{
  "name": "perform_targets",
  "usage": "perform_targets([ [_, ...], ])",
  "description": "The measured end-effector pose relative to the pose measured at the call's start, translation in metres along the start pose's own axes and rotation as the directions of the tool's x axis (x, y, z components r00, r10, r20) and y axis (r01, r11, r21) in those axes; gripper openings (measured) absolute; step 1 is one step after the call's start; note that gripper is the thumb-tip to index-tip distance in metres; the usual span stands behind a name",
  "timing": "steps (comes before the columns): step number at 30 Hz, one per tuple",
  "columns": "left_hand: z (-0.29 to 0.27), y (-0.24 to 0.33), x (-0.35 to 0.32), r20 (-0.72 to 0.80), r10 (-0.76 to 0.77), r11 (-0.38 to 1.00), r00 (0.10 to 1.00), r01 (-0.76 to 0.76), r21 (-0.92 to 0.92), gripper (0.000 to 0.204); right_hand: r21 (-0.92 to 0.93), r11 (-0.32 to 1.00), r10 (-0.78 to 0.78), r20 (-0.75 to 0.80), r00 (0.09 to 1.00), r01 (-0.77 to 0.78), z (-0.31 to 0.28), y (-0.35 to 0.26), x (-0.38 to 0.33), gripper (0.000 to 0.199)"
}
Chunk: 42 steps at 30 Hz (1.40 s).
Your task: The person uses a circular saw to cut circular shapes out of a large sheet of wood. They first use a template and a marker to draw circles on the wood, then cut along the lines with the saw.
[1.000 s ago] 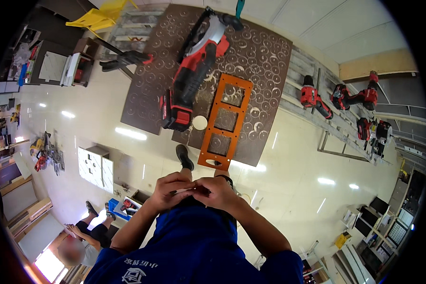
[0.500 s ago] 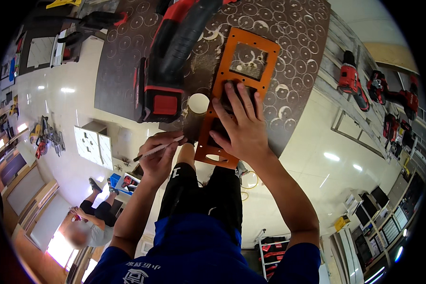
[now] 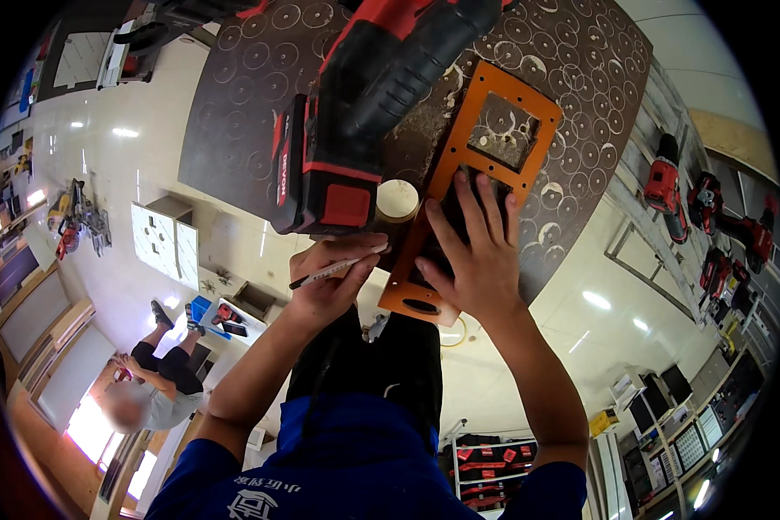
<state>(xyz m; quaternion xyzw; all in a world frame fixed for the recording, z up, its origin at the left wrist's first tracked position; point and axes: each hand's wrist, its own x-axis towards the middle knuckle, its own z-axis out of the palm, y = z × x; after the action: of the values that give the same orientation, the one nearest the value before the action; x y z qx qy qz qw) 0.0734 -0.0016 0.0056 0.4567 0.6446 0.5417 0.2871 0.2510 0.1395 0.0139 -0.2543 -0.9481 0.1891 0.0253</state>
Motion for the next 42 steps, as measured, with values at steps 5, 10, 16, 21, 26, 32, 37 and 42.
perform_targets([
  [5, 0.001, -0.003, 0.003, 0.018, -0.013, 0.999, 1.0, 0.013, 0.038, 0.022, -0.017, 1.0, -0.012, 0.003, 1.0, 0.012, 0.001, 0.0, 0.0, 0.07],
  [10, 0.01, -0.005, 0.001, -0.011, 0.112, 0.991, 0.994, -0.112, -0.07, 0.025, 0.015, 1.0, 0.003, -0.007, 1.0, -0.003, 0.002, 0.0, 0.0, 0.066],
  [16, 0.01, -0.008, 0.001, -0.001, 0.112, 0.994, 0.994, -0.112, -0.006, 0.029, 0.007, 1.0, 0.005, -0.01, 1.0, -0.005, 0.003, 0.0, -0.002, 0.066],
  [21, 0.01, -0.01, 0.001, 0.027, 0.094, 0.995, 0.995, -0.095, 0.015, 0.025, 0.005, 1.0, -0.007, -0.011, 1.0, 0.007, 0.002, 0.001, -0.002, 0.067],
  [26, 0.015, -0.012, -0.003, -0.04, 0.055, 0.998, 0.998, -0.055, -0.004, 0.03, 0.008, 1.0, -0.016, -0.018, 1.0, 0.016, 0.003, 0.0, 0.001, 0.067],
  [32, 0.016, -0.012, -0.001, -0.065, 0.052, 0.999, 0.997, -0.052, 0.01, 0.029, 0.009, 1.0, -0.003, 0.002, 1.0, 0.003, 0.001, 0.003, -0.004, 0.065],
  [37, 0.018, -0.013, -0.001, -0.072, 0.053, 0.998, 0.996, -0.052, 0.019, 0.028, -0.003, 1.0, -0.005, -0.002, 1.0, 0.005, 0.002, 0.002, -0.004, 0.064],
  [42, 0.017, -0.01, 0.002, -0.063, 0.04, 0.998, 0.997, -0.037, 0.046, 0.027, 0.001, 1.0, -0.008, 0.007, 1.0, 0.008, 0.001, 0.002, -0.001, 0.064],
])
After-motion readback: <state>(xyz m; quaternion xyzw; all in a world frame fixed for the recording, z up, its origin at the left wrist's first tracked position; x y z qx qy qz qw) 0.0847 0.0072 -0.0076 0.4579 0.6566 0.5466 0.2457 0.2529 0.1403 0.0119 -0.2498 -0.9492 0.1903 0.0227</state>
